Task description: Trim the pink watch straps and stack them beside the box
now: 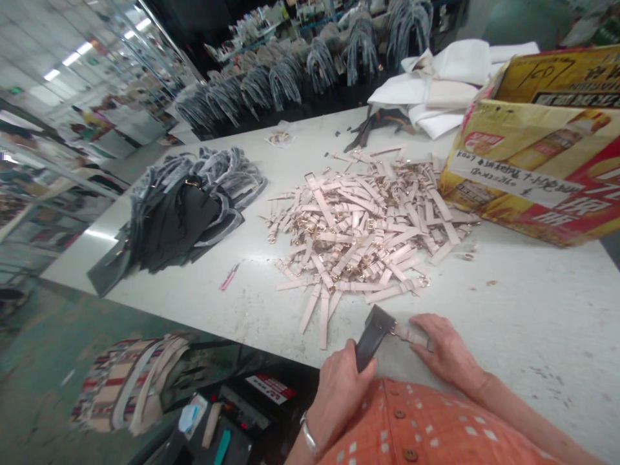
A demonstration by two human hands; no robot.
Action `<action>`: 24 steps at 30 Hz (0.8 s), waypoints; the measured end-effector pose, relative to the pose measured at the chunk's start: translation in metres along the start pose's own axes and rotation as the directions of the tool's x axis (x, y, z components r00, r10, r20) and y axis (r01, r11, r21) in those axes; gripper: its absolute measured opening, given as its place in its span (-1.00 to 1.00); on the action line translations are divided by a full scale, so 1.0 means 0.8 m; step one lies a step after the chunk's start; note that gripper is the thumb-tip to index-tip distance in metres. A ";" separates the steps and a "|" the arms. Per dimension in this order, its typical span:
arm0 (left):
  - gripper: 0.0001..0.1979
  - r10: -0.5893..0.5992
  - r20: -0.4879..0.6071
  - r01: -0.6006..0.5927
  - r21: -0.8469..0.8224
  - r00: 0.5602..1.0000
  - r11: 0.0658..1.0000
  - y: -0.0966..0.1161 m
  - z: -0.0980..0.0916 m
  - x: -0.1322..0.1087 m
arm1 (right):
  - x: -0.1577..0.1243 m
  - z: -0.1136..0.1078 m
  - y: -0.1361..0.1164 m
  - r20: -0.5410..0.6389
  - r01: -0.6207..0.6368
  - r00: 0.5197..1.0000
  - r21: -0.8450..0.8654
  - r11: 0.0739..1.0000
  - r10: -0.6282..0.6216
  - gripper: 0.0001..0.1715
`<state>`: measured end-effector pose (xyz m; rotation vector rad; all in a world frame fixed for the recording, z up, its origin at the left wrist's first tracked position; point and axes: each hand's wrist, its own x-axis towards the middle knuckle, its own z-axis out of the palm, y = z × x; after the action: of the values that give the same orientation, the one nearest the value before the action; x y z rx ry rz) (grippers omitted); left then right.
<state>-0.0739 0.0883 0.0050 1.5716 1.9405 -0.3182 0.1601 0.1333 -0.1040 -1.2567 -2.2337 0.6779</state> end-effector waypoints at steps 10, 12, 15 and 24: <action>-0.62 0.012 0.055 -0.012 0.004 0.998 1.000 0.020 0.004 -0.003 | -0.005 0.002 -0.005 0.056 -0.027 0.998 -0.091 0.995 0.032 -0.84; -0.62 0.047 0.027 -0.046 -0.010 0.999 0.999 0.027 0.003 0.005 | -0.006 0.004 -0.004 0.058 -0.020 0.998 -0.093 0.995 0.026 -0.83; -0.63 0.087 -0.008 -0.088 -0.008 0.996 0.996 0.031 0.000 0.011 | -0.009 0.003 0.003 0.066 -0.010 0.998 -0.085 0.996 0.016 -0.80; -0.67 -0.030 0.008 0.030 -0.036 1.000 0.999 -0.008 0.000 -0.014 | -0.056 -0.109 0.149 -0.149 -0.156 0.982 -0.287 0.945 0.117 -0.65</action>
<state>-0.0786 0.0777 0.0109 1.5178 1.9547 -0.2995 0.3104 0.1646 -0.1203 -1.5656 -2.2130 0.3012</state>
